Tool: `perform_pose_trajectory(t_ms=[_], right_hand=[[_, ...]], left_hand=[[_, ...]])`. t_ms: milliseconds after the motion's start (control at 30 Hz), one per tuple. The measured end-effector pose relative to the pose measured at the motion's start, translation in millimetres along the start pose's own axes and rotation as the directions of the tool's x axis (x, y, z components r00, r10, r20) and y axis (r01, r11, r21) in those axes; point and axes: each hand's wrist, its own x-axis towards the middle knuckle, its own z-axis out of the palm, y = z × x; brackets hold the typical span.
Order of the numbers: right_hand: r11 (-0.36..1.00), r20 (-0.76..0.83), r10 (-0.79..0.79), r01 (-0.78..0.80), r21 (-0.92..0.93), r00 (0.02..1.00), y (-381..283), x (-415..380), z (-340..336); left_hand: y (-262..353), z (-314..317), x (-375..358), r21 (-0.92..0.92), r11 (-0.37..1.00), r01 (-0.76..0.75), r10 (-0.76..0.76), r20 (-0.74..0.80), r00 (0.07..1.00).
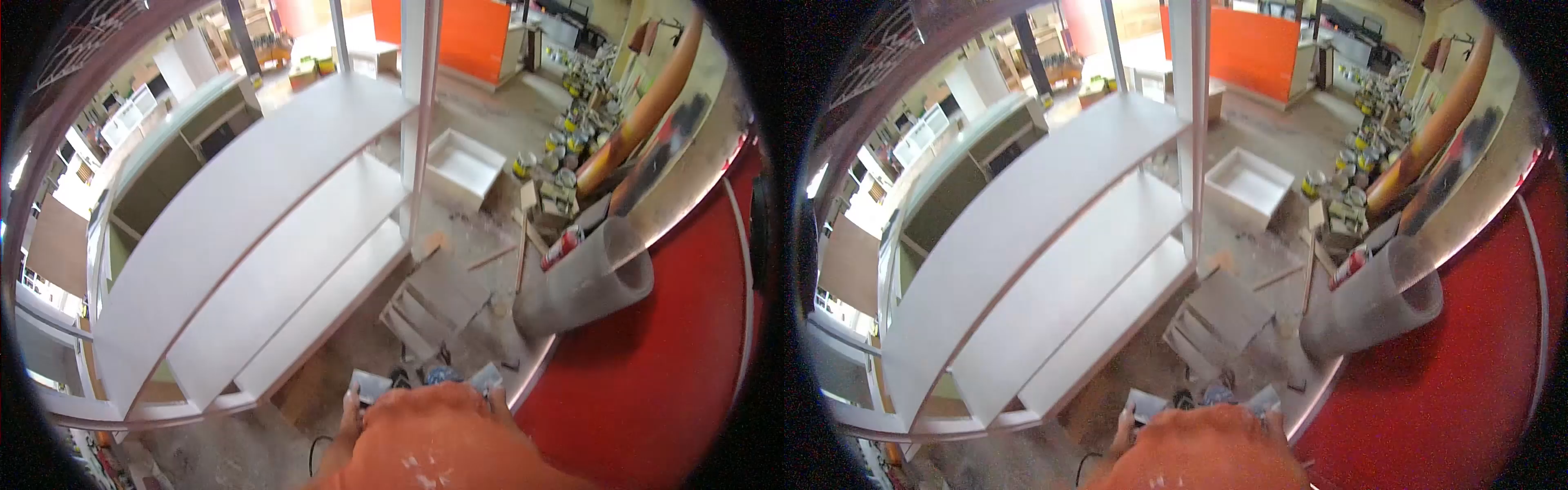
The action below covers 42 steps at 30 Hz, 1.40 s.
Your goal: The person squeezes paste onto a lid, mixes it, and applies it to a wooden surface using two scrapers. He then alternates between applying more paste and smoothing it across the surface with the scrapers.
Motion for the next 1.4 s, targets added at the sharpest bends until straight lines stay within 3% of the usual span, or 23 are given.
perform_pose_trajectory(t_ms=[67,133,233,333,400,433,467,500,533,567,600,767,833,867,900,967,1033,1100,1167,1233,1300,1333,1400], right_hand=[[0.995,-0.007,0.076,-0.076,0.067,0.997,-4.3,-9.2,0.2],[0.986,-0.019,0.129,-0.126,0.109,0.991,-4.6,-12.2,2.4],[0.983,0.021,0.117,-0.119,0.138,0.993,22.5,31.0,9.8],[0.991,0.118,0.023,-0.038,0.130,0.993,30.4,85.8,1.4],[0.994,0.167,-0.041,0.025,0.102,0.985,-27.8,62.9,-22.8],[0.881,-0.162,-0.473,0.461,-0.105,0.866,-30.3,83.3,-9.1],[0.892,-0.096,-0.441,0.425,-0.153,0.892,-29.4,107.0,-7.7],[0.987,0.128,-0.159,0.154,0.050,0.979,-87.6,42.3,-41.1],[0.972,0.231,-0.220,0.193,0.136,0.948,-117.9,12.7,-60.9],[0.951,0.196,-0.309,0.302,0.066,0.931,-112.6,26.3,-61.1],[0.962,0.217,-0.263,0.236,0.140,0.940,-107.8,27.1,-64.6],[0.916,0.194,-0.192,0.105,0.387,0.962,-58.4,1.9,-73.6],[0.866,-0.035,-0.431,0.424,0.265,0.902,4.7,4.2,-62.4],[0.948,0.112,-0.130,0.090,0.304,0.985,13.7,-10.5,-69.7],[0.922,0.266,0.191,-0.266,0.283,0.945,29.4,-31.6,-78.4],[0.895,0.176,0.272,-0.315,0.316,0.946,69.4,-52.8,-79.2],[0.878,0.143,0.332,-0.361,0.315,0.933,78.4,-67.8,-87.5],[0.878,0.121,0.354,-0.374,0.300,0.927,71.1,-75.9,-96.8],[0.878,0.098,0.374,-0.386,0.282,0.922,58.7,-81.9,-107.6],[0.876,0.076,0.399,-0.405,0.261,0.914,33.3,-85.7,-117.2],[0.874,0.067,0.415,-0.418,0.248,0.907,-5.5,-77.3,-124.6],[0.880,0.070,0.399,-0.403,0.252,0.914,-24.2,-58.5,-119.9],[0.789,0.266,0.102,-0.241,0.566,0.959,-29.3,4.4,-107.2]], left_hand=[[-19.0,-17.9,21.8,0.140,0.989,-0.046,0.048,-0.012,0.999],[-25.2,-17.5,42.6,-0.194,0.980,-0.028,0.039,0.049,0.998],[-6.6,0.5,31.2,-0.187,0.960,-0.209,0.211,-0.010,0.977],[-3.9,-10.5,29.9,-0.216,0.952,-0.216,0.211,-0.048,0.976],[-12.8,5.7,21.1,-0.307,0.921,-0.241,0.225,-0.087,0.970],[-16.1,7.7,11.0,-0.309,0.913,-0.267,0.240,-0.124,0.963],[-19.2,10.5,5.3,-0.412,0.877,-0.249,0.228,-0.098,0.969],[-29.0,3.5,16.3,-0.386,0.905,-0.179,0.136,-0.135,0.981],[-35.2,11.2,12.4,-0.374,0.896,-0.239,0.198,-0.144,0.969],[-38.6,16.5,11.2,-0.384,0.894,-0.232,0.204,-0.112,0.973],[-41.3,19.2,14.5,-0.330,0.926,-0.183,0.130,-0.177,0.976],[-16.7,64.2,13.9,-0.124,0.982,-0.144,0.136,-0.073,0.988],[-4.6,78.5,18.9,-0.109,0.969,-0.223,0.221,-0.025,0.975],[1.7,87.2,19.3,-0.180,0.961,-0.209,0.214,0.004,0.977],[4.7,89.7,22.8,-0.168,0.964,-0.205,0.207,-0.008,0.978],[8.4,94.6,31.9,-0.018,0.971,-0.240,0.238,-0.055,0.970],[7.9,101.7,27.1,-0.014,0.964,-0.265,0.264,-0.038,0.964],[3.5,107.3,24.4,-0.118,0.977,-0.176,0.158,-0.144,0.977],[-6.5,98.2,31.5,-0.208,0.958,-0.196,0.171,-0.132,0.976],[-8.0,91.4,40.9,-0.465,0.864,-0.192,0.160,-0.107,0.981],[-2.1,89.7,42.3,-0.498,0.840,-0.214,0.194,-0.093,0.977],[10.3,97.6,47.7,-0.525,0.818,-0.236,0.229,-0.079,0.970],[46.4,121.2,59.6,-0.535,0.794,-0.289,0.337,-0.007,0.941]])
